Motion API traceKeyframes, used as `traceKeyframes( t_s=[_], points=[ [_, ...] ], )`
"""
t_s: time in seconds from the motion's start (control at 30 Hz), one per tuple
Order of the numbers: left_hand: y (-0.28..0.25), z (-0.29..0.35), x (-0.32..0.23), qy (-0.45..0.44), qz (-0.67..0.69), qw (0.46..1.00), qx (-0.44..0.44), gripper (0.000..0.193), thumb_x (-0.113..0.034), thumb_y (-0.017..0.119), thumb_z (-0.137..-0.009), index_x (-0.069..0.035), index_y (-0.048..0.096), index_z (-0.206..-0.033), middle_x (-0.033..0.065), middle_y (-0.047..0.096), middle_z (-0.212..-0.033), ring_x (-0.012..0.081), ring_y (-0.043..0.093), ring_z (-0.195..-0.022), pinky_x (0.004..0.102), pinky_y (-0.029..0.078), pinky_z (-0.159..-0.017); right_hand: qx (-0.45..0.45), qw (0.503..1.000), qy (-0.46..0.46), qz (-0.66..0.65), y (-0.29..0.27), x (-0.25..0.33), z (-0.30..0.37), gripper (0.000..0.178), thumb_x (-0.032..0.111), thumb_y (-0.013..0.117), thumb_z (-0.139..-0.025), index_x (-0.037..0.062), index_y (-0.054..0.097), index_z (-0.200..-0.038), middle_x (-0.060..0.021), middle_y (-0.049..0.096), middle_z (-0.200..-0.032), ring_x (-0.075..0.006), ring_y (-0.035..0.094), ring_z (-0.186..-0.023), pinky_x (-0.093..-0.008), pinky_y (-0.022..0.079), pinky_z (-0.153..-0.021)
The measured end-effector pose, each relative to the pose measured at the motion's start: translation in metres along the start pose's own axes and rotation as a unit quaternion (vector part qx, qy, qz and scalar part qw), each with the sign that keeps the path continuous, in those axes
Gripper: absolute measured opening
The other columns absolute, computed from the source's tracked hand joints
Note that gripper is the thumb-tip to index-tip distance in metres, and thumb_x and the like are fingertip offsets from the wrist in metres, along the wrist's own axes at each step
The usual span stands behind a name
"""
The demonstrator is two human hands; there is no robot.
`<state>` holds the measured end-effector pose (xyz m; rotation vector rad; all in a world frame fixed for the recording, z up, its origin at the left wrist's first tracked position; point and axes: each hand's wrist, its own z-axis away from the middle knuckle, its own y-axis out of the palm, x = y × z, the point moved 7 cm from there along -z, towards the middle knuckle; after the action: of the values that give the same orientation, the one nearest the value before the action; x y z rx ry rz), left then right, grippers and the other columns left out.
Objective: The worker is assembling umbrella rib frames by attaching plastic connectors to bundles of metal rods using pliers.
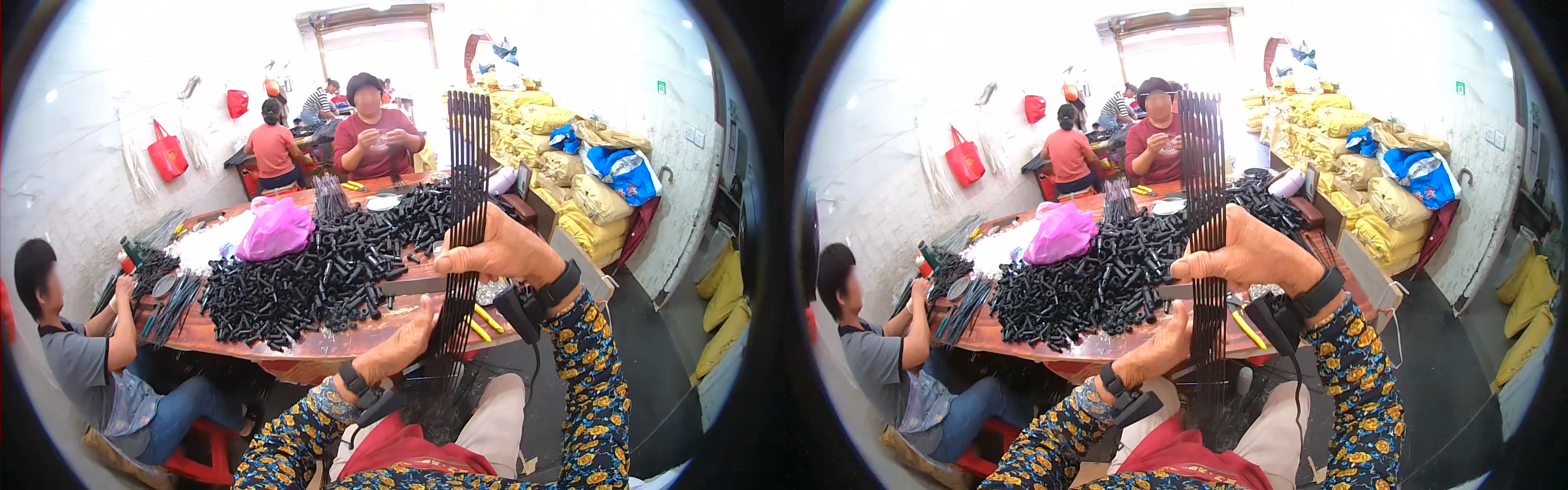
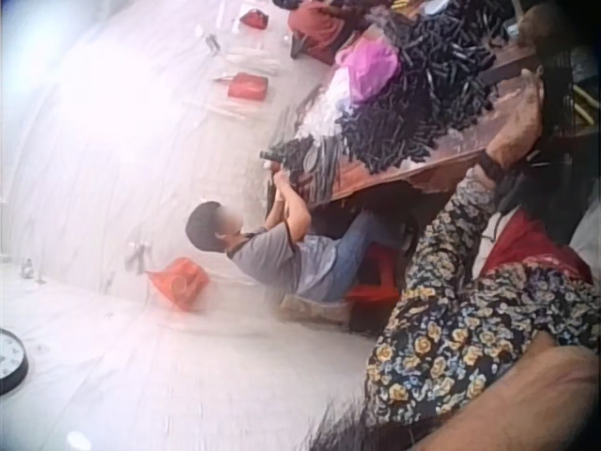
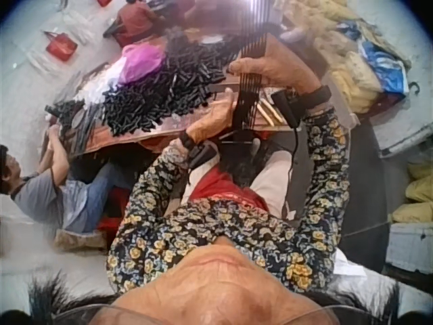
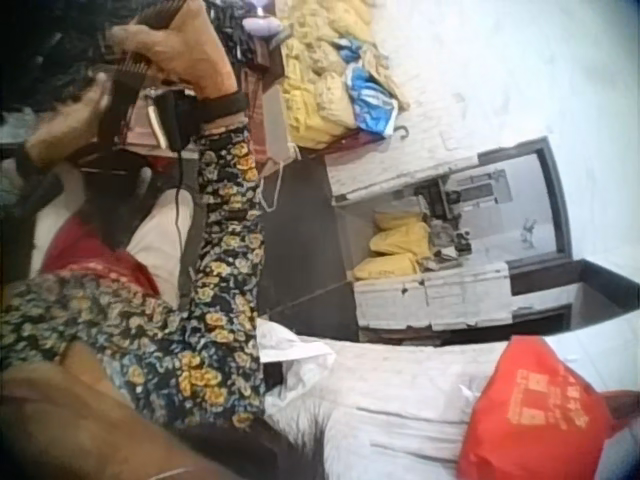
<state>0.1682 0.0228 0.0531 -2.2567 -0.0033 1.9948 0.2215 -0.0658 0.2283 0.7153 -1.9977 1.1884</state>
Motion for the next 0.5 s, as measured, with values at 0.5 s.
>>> traceKeyframes(
  t_s=[0.5],
  points=[
    [0.042,0.055,0.022,-0.118,0.182,0.975,-0.043,0.023,-0.021,0.055,-0.098,0.001,0.061,-0.102,0.0135,0.068,-0.093,0.0217,0.068,-0.088,0.0330,0.056,-0.082,-0.075,0.985,0.101,-0.115,0.019,-0.093,0.023,0.038,0.040,0.061,-0.093,0.0043,0.064,-0.080,-0.0005,0.063,-0.068,-0.0043,0.054,-0.045,-0.0177,0.041,-0.038]
  ],
)
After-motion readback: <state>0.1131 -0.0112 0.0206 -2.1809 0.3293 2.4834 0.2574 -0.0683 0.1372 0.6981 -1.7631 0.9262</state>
